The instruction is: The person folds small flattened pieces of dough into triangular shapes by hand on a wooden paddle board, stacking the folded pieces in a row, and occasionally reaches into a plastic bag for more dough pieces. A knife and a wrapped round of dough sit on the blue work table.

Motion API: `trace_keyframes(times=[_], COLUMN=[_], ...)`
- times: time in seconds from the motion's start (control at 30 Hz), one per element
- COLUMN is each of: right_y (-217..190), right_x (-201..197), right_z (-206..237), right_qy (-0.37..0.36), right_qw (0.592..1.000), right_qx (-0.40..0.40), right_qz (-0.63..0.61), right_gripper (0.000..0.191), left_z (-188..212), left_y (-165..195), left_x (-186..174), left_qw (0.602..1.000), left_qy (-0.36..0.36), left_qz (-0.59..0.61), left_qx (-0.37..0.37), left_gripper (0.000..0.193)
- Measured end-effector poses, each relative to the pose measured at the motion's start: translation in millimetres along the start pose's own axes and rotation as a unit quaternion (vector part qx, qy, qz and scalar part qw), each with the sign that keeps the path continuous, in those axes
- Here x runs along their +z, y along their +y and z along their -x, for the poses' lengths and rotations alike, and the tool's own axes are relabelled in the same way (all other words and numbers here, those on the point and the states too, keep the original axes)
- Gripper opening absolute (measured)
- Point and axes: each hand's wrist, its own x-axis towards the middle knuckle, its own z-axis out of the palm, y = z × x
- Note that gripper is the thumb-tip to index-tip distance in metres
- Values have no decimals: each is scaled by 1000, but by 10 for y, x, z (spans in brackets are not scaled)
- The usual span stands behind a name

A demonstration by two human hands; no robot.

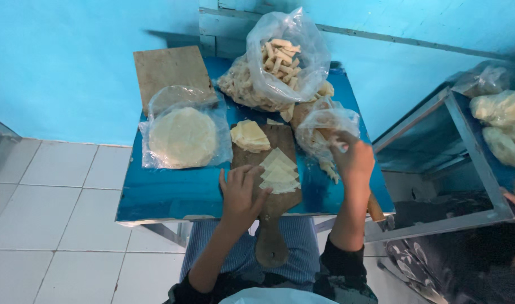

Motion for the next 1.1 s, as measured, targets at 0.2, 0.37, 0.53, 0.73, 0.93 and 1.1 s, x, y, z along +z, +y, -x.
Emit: trace_keyframes(times=[0.2, 0.37, 0.53, 0.73, 0.93, 1.1], right_y=[124, 276, 335, 290, 157, 149], right_x=[147, 229, 391, 464, 514, 526], right_z=[95, 75, 10, -32, -33, 13], right_qy=[-49, -52, -24, 121, 201, 132], right_qw=[998, 997, 1000, 985, 961, 973], right_qx=[12, 23, 7, -88, -171, -108], right_qz=[-22, -55, -15, -85, -88, -155], right_gripper=[41, 45, 41, 34, 29, 32], left_z=[-11, 8, -1, -16, -24, -6], left_y=[-20, -31, -16, 14, 46, 88], left_x=[35, 46, 32, 3, -8, 43], left_qw=[999, 999, 999, 999, 999, 994], left_qy=[8, 9, 5, 3, 1, 10], left_qz=[-40, -42, -41, -42, -50, -106], left_qx=[18, 14, 16, 14, 5, -14], left_gripper=[48, 47, 47, 46, 45, 43])
